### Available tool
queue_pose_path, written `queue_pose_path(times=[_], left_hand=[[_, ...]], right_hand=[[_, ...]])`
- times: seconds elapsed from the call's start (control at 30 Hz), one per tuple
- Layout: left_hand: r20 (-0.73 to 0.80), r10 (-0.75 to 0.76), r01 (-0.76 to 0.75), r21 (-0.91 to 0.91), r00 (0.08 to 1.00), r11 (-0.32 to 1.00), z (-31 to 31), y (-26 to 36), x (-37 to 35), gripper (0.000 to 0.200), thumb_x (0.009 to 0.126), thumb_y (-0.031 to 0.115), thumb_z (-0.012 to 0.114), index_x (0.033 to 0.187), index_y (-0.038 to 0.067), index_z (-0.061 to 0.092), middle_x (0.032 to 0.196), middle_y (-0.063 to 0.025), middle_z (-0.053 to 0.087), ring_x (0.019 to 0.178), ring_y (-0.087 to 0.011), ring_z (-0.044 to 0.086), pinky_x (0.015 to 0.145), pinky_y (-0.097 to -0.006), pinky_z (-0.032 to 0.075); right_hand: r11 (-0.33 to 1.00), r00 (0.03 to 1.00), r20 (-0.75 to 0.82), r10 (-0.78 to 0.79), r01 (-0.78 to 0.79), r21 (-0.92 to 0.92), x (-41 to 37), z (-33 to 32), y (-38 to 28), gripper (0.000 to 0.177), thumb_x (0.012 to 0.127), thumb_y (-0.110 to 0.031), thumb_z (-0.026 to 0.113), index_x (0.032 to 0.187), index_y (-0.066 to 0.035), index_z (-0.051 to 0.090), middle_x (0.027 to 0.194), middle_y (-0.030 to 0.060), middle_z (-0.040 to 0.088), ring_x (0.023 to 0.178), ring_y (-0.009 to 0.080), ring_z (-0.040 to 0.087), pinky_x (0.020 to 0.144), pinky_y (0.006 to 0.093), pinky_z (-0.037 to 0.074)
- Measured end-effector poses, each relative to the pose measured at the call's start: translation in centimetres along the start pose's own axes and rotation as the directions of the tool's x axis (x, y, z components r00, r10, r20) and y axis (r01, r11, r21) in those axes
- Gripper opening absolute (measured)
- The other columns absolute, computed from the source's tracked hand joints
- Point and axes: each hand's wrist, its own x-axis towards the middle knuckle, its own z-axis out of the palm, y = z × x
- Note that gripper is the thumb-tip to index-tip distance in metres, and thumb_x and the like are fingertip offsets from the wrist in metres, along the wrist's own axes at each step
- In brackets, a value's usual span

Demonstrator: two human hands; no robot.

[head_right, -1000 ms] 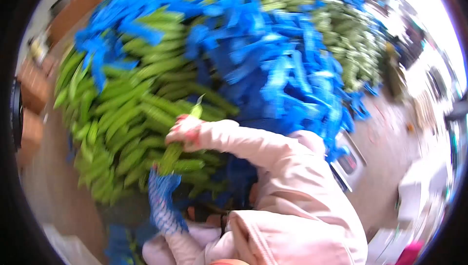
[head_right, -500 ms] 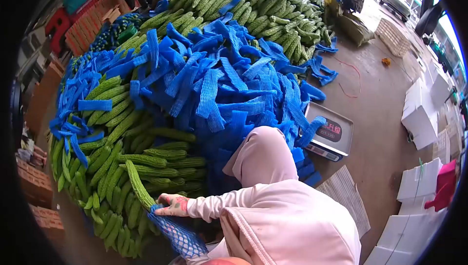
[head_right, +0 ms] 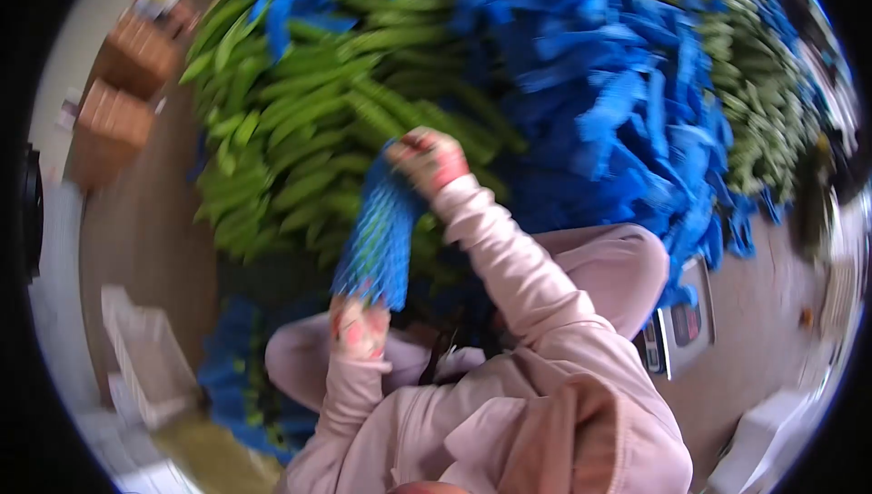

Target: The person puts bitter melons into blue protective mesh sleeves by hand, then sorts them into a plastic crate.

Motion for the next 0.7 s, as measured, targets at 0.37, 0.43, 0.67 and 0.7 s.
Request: queue_pose_path(times=[0.37, 0.43, 0.67, 0.7], left_hand=[[0.601, 0.360, -0.699, 0.645, 0.714, 0.309, -4.2, 0.7, -0.2, 0.052, 0.087, 0.002, 0.059, 0.135, 0.001, 0.040, 0.136, -0.0143, 0.045, 0.123, -0.0277, 0.045, 0.101, -0.0341, 0.036], [0.546, 0.381, -0.653, 0.490, 0.746, 0.577, -7.4, 1.2, -0.7, 0.029, 0.090, 0.005, 0.056, 0.119, 0.000, 0.053, 0.116, -0.0177, 0.057, 0.107, -0.0269, 0.057, 0.091, -0.0338, 0.046], [0.052, 0.516, -0.445, 0.584, 0.855, 0.679, -5.1, 10.2, 4.4, 0.032, 0.080, -0.004, 0.065, 0.109, 0.001, 0.052, 0.093, -0.0023, 0.057, 0.076, -0.0097, 0.050, 0.065, -0.0206, 0.042], [0.175, 0.633, -0.522, 0.745, 0.754, 0.415, -4.9, 10.9, 5.3, 0.033, 0.077, -0.002, 0.068, 0.107, 0.001, 0.053, 0.091, -0.0034, 0.057, 0.075, -0.0116, 0.051, 0.065, -0.0216, 0.043]], right_hand=[[0.570, 0.793, 0.479, 0.375, -0.605, 0.556, -7.4, 5.6, -3.9, 0.040, 0.086, -0.023, 0.062, 0.119, -0.003, 0.052, 0.103, 0.0089, 0.063, 0.095, 0.0178, 0.060, 0.084, 0.0318, 0.049], [0.554, 0.734, 0.499, 0.460, -0.677, 0.485, -7.8, 5.9, -3.3, 0.039, 0.084, -0.020, 0.063, 0.117, -0.002, 0.052, 0.099, 0.0105, 0.064, 0.085, 0.0205, 0.064, 0.078, 0.0333, 0.053], [0.486, 0.508, 0.756, 0.412, -0.825, 0.289, -7.9, 8.2, -2.9, 0.066, 0.071, -0.025, 0.071, 0.124, 0.004, 0.044, 0.103, 0.0203, 0.063, 0.090, 0.0333, 0.066, 0.076, 0.0410, 0.057], [0.523, 0.518, 0.771, 0.371, -0.803, 0.288, -8.0, 8.7, -3.1, 0.069, 0.069, -0.025, 0.071, 0.125, 0.004, 0.043, 0.105, 0.0215, 0.063, 0.093, 0.0344, 0.065, 0.077, 0.0419, 0.057]])
